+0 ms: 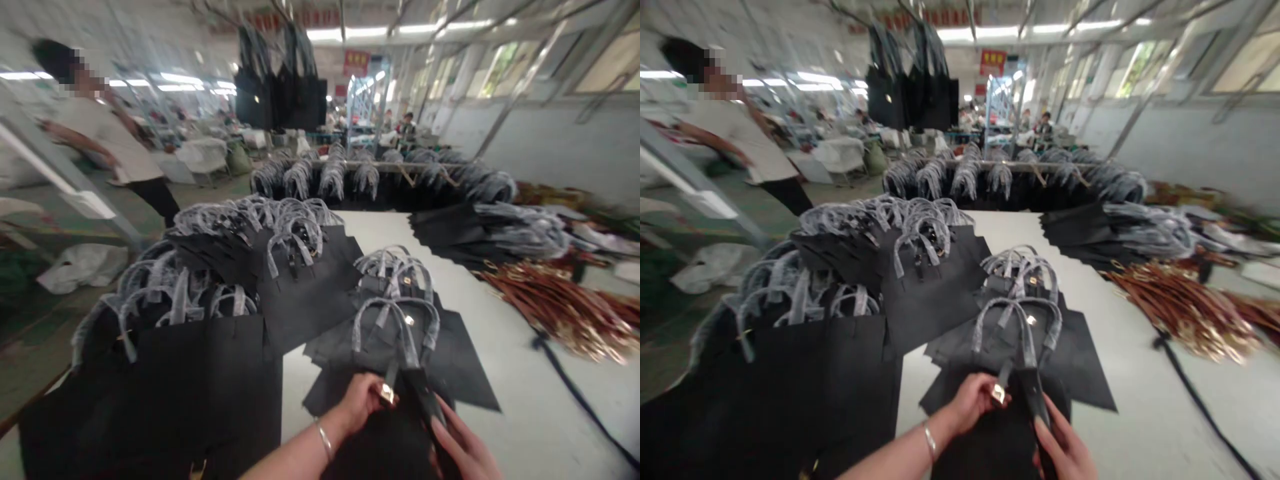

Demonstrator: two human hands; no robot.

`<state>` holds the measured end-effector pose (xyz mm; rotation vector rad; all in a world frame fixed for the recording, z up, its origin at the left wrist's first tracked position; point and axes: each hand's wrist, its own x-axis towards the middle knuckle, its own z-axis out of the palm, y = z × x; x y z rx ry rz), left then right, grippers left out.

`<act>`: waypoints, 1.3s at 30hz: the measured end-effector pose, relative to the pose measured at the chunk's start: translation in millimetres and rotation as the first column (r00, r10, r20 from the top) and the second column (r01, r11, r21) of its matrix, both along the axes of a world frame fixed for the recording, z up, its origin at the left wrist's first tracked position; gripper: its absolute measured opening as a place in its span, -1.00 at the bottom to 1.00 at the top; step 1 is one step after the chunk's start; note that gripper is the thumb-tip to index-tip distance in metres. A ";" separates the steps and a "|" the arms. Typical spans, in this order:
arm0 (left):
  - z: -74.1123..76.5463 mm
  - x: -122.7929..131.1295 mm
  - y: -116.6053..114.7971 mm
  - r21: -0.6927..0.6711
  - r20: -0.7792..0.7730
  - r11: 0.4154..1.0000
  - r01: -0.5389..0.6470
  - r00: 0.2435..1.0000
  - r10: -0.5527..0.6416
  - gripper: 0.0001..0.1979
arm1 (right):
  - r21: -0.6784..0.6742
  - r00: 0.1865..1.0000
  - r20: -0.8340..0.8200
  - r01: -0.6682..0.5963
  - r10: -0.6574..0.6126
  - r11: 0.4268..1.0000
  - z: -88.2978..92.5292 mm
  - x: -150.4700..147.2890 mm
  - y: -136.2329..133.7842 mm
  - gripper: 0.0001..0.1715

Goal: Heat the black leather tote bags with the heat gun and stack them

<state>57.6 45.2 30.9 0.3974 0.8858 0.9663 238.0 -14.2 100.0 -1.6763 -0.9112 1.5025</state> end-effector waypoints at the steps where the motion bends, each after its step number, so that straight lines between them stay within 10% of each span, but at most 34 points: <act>1: 4.0 -3.6 -1.7 0.021 -0.029 1.000 0.003 1.000 -0.002 -0.57 | -0.033 0.999 -0.044 -0.001 -0.001 0.999 4.8 -0.9 -5.8 0.14; 9: -18.2 -20.9 -12.7 0.156 -0.351 0.987 -0.032 0.932 0.086 -0.70 | -0.067 0.993 -0.106 0.036 -0.043 0.997 10.1 -11.1 -20.8 0.02; 21: -10.1 -23.0 -29.3 0.073 -0.103 0.992 0.103 0.990 -0.095 -0.52 | -0.203 0.972 -0.214 -0.139 0.094 0.969 11.1 -10.6 -34.0 -0.17; 39: -18.7 -16.7 -29.4 0.123 -0.141 0.984 0.131 0.984 -0.113 -0.49 | -0.218 0.981 -0.186 -0.087 0.046 0.972 2.0 -9.6 -26.1 -0.19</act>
